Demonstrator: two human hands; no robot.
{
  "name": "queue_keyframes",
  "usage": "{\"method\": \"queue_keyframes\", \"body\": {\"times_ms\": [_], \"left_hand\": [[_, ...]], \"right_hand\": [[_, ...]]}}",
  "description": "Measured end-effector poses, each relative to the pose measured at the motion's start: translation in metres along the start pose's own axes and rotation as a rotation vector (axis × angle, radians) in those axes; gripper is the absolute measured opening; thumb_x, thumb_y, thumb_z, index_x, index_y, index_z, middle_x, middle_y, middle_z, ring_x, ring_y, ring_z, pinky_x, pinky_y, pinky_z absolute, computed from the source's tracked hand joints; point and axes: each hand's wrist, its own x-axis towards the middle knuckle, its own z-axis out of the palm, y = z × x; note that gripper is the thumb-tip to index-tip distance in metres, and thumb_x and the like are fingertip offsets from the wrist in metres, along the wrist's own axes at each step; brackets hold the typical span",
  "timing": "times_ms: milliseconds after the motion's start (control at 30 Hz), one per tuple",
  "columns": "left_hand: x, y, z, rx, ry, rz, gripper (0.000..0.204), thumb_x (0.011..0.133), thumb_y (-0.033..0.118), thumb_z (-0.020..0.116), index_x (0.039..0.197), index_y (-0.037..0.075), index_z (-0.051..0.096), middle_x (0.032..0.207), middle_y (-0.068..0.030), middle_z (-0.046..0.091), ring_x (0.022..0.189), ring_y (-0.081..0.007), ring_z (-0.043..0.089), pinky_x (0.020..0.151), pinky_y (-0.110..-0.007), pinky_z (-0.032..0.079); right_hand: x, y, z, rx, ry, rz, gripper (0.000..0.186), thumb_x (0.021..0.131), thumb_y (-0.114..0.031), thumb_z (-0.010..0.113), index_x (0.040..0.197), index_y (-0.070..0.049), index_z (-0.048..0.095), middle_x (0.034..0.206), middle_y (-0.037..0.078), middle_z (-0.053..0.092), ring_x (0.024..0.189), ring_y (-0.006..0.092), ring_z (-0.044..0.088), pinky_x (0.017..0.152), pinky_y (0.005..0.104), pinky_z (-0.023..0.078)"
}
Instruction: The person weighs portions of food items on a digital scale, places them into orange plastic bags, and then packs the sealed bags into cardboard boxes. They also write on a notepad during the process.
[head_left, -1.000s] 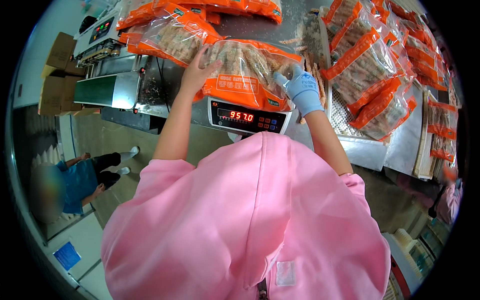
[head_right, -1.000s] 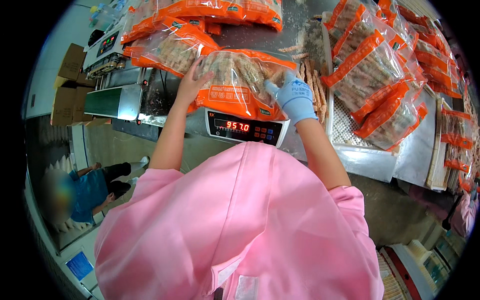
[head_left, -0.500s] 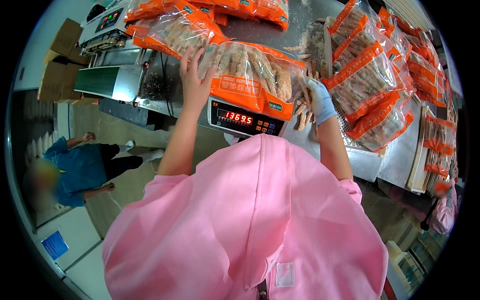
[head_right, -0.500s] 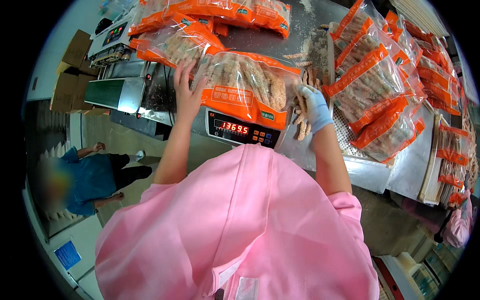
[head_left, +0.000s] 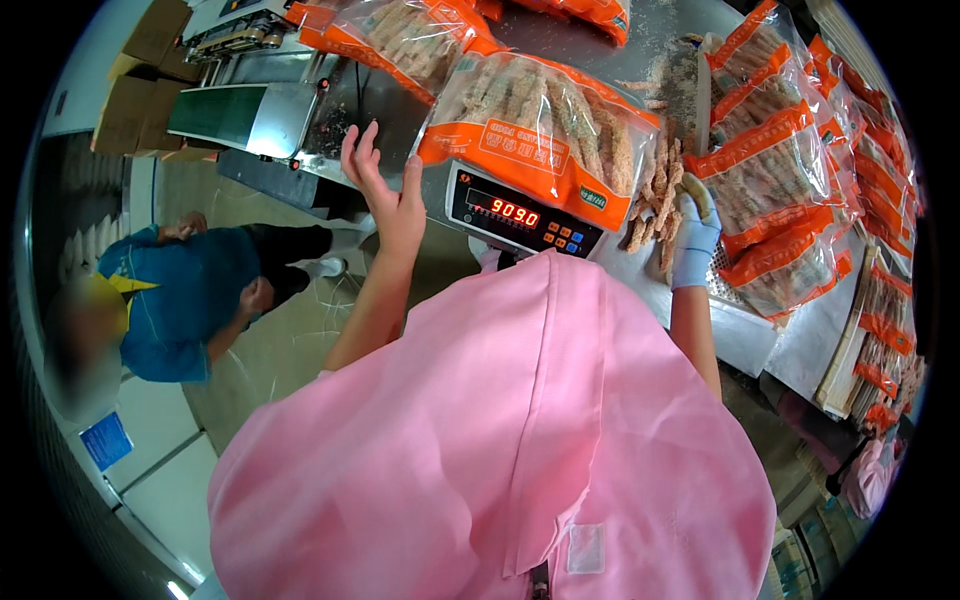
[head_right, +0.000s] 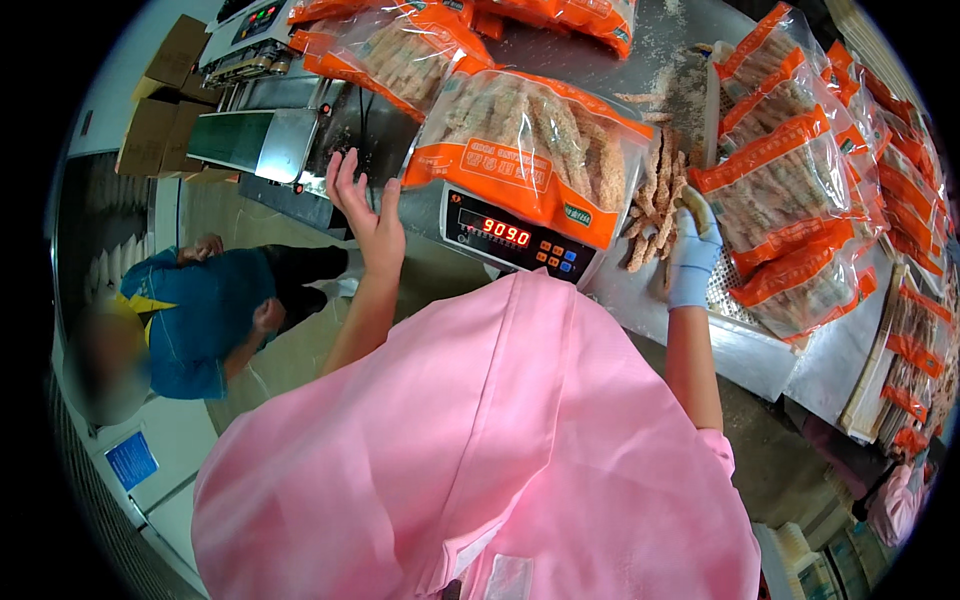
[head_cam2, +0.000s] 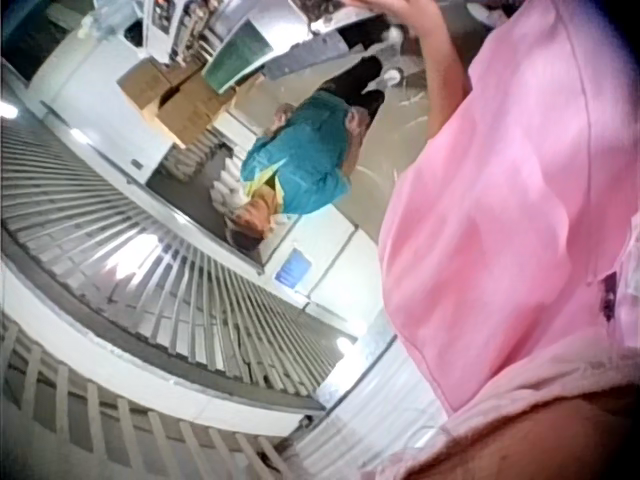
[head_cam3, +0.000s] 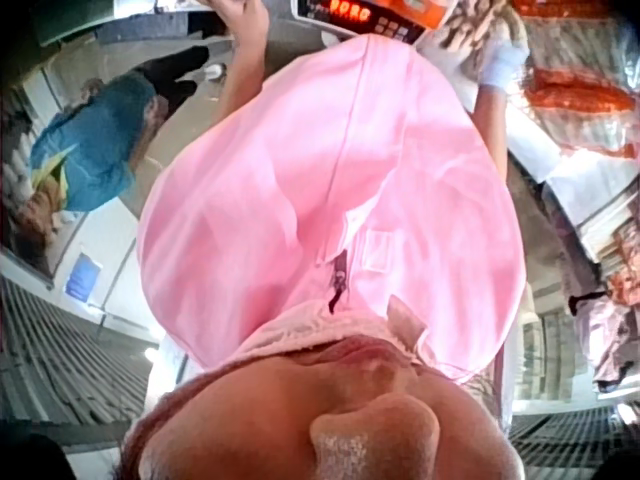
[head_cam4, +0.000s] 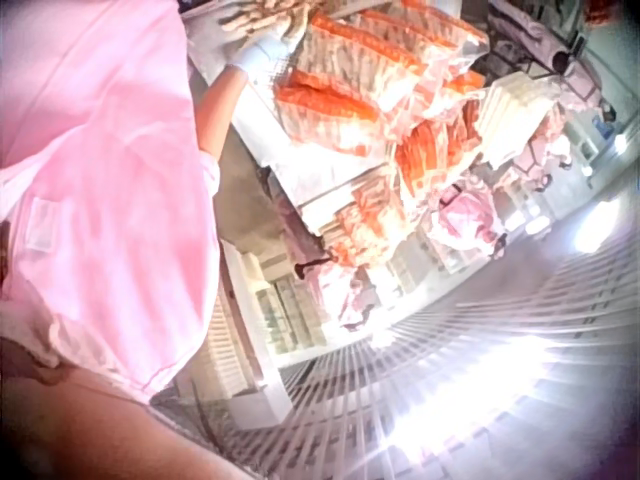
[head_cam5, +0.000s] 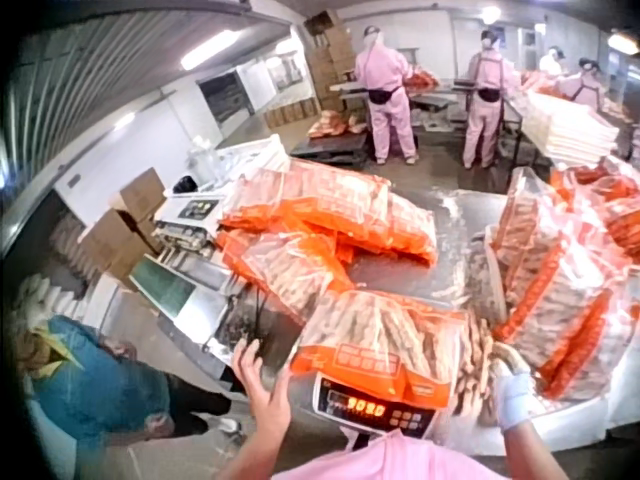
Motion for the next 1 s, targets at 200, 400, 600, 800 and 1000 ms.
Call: {"method": "queue_keyframes", "body": {"times_ms": [200,400,600,800,1000], "left_hand": [[-0.003,0.001,0.003,-0.06,0.006,-0.056,0.06,0.088,0.009,0.065,0.141,0.007,0.039,0.151,-0.0137,0.022,0.137,-0.0295,0.03,0.111,-0.048,0.032],[-0.006,0.007,0.013,-0.135,-0.04,-0.005,0.059,0.088,0.01,0.065,0.141,0.007,0.038,0.15,-0.0145,0.022,0.138,-0.0296,0.03,0.111,-0.047,0.032],[-0.012,0.017,0.033,-0.158,-0.126,0.039,0.062,0.088,0.01,0.067,0.141,0.005,0.037,0.149,-0.0169,0.022,0.137,-0.0321,0.031,0.11,-0.047,0.034],[-0.014,0.024,0.042,-0.158,-0.24,0.042,0.062,0.088,0.009,0.066,0.142,0.005,0.037,0.149,-0.0176,0.024,0.135,-0.0322,0.033,0.109,-0.044,0.036],[-0.016,0.026,0.038,-0.15,-0.216,0.04,0.062,0.086,0.002,0.063,0.142,0.002,0.036,0.149,-0.0154,0.025,0.134,-0.0284,0.036,0.111,-0.043,0.034]], "right_hand": [[0.014,-0.02,0.019,-0.05,-0.128,-0.018,0.024,0.093,-0.002,0.059,0.114,-0.001,0.069,0.107,0.005,0.069,0.097,0.0113,0.062,0.09,0.0252,0.048],[0.026,-0.008,0.044,-0.081,-0.136,-0.148,0.025,0.09,-0.003,0.063,0.114,-0.002,0.07,0.104,0.004,0.071,0.094,0.0119,0.064,0.086,0.0255,0.05],[0.036,-0.041,0.096,-0.374,-0.35,-0.257,0.041,0.084,-0.018,0.074,0.123,-0.009,0.065,0.107,0.013,0.07,0.091,0.0228,0.065,0.083,0.0328,0.051],[0.06,-0.053,0.115,-0.602,-0.432,-0.3,0.035,0.085,-0.024,0.07,0.115,-0.007,0.066,0.099,0.019,0.07,0.088,0.0348,0.066,0.081,0.0409,0.051],[0.056,-0.021,0.107,0.179,0.135,-0.021,0.02,0.092,-0.017,0.068,0.1,0.0,0.07,0.081,0.0,0.067,0.072,0.0083,0.059,0.066,0.0238,0.048]]}}
